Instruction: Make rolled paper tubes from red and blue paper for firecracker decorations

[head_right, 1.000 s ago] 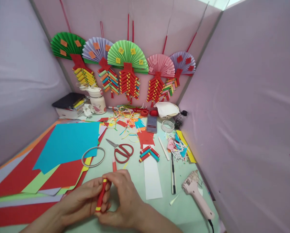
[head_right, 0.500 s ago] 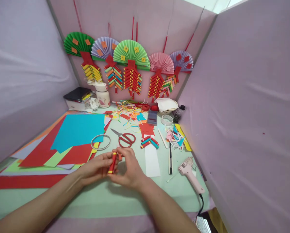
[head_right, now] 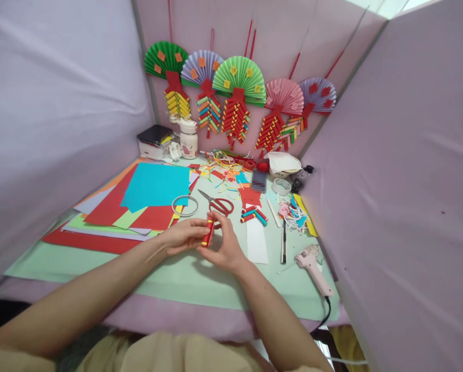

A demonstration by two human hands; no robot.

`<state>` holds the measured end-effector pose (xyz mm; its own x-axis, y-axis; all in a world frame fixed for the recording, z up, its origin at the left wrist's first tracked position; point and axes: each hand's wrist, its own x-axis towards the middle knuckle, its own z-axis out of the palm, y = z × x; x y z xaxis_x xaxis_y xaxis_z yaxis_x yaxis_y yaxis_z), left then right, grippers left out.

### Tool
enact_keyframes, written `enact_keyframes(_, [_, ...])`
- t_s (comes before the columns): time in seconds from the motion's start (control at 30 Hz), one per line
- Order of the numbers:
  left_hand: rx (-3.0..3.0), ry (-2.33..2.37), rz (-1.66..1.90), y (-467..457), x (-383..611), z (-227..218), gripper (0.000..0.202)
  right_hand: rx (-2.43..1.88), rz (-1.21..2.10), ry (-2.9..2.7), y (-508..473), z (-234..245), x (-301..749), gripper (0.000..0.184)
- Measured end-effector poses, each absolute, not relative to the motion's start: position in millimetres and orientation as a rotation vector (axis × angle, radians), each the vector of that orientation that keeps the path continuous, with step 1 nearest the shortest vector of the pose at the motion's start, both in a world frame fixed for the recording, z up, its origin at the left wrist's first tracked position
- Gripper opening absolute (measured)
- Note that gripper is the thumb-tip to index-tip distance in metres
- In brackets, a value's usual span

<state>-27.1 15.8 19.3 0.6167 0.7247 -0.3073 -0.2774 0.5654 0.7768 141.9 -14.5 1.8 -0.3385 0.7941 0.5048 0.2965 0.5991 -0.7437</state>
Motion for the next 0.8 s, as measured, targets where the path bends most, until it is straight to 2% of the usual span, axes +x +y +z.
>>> enact_keyframes(0.5, [0.747, 0.586, 0.612, 15, -30, 18, 0.031, -0.816, 0.878, -1.804, -13, -4, 141, 0.085])
enact_keyframes(0.63, [0.824, 0.684, 0.701, 16, -26, 14, 0.028, -0.861, 0.769, -1.853, -12, -2, 142, 0.09])
enact_keyframes(0.7, [0.942, 0.795, 0.789, 15, -24, 12, 0.025, -0.916, 0.615, -1.855, -11, -1, 144, 0.081])
enact_keyframes(0.8, [1.134, 0.924, 0.885, 15, -20, 9, 0.027, -1.018, 0.327, -1.778, -10, 1, 146, 0.04])
